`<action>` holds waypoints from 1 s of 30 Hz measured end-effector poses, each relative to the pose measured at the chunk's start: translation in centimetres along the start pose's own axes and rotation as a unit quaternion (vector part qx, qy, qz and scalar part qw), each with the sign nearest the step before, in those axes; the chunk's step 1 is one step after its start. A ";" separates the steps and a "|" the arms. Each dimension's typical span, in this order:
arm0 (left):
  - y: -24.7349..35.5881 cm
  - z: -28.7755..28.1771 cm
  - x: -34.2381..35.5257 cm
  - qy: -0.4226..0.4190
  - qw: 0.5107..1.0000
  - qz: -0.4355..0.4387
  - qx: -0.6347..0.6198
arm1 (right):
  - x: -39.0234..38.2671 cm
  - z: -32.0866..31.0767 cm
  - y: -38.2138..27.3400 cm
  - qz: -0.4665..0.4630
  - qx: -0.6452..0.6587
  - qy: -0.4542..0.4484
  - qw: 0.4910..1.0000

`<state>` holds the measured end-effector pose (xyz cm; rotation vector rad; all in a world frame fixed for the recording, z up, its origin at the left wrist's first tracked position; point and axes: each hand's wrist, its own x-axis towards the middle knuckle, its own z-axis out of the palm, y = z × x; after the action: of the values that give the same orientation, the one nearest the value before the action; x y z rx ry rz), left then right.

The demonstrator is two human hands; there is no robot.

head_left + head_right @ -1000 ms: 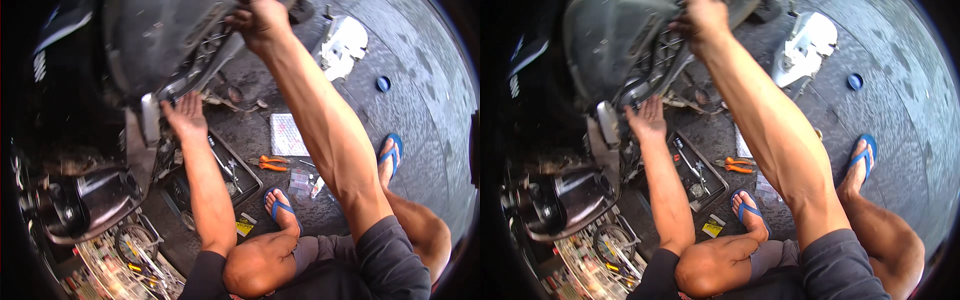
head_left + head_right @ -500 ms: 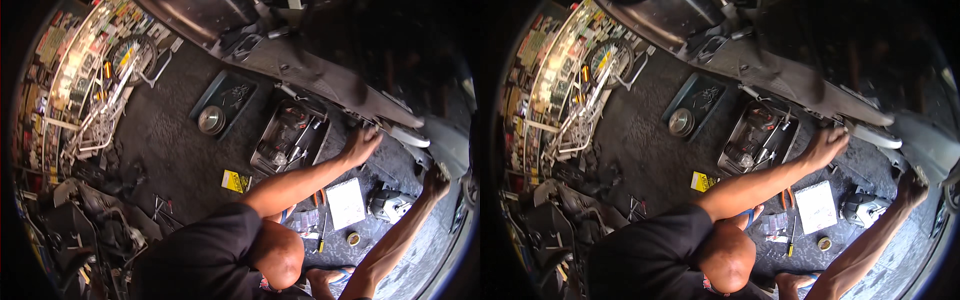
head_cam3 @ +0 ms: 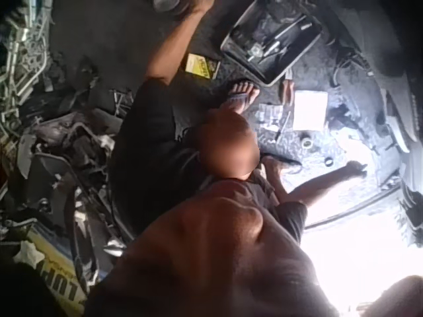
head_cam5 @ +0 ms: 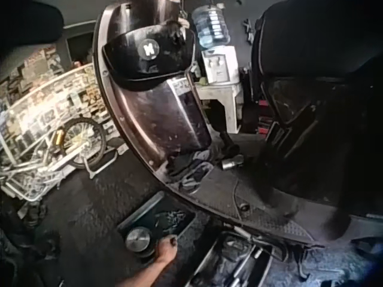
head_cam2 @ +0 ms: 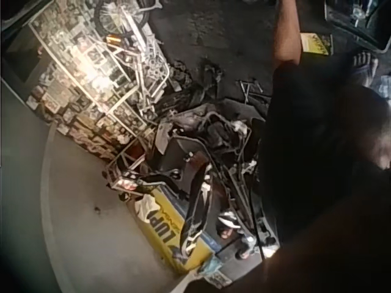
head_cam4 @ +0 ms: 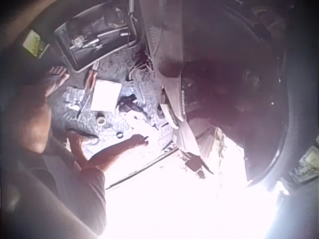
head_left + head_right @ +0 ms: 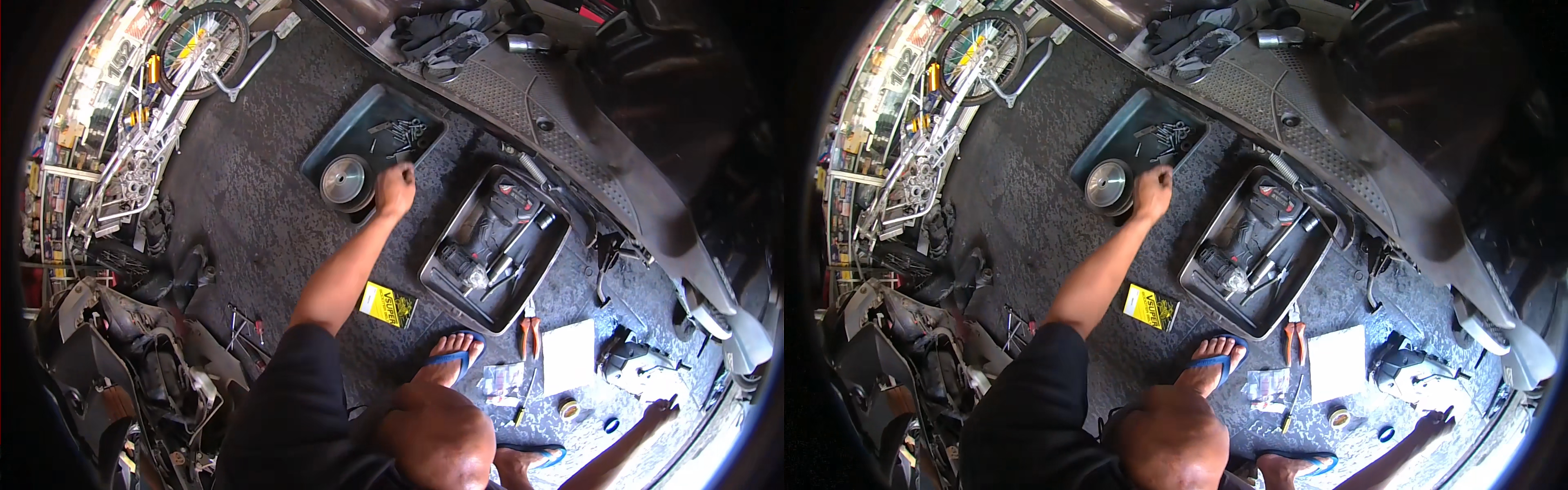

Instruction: The person removes components from a motorcycle engine, cleans a metal part with a cloth, and assembles parts onto the engine including a belt and gear components.

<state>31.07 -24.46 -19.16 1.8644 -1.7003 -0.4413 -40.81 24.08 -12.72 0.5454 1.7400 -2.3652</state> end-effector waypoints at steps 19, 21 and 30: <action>-3.4 5.3 15.1 -0.117 0.970 0.094 0.191 | 4.3 -8.4 1.3 -0.025 -0.245 -0.035 0.968; -2.1 5.6 14.7 -0.128 0.956 0.101 0.246 | 2.5 -9.0 3.8 0.000 -0.221 -0.031 0.975; 0.6 4.6 9.3 0.093 0.985 0.081 -0.121 | -17.6 4.0 9.1 -0.004 -0.205 -0.009 0.979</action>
<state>29.15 -34.51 -21.18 1.5320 -1.5809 -0.3759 -22.38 15.87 -13.11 0.4480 2.1401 -1.9216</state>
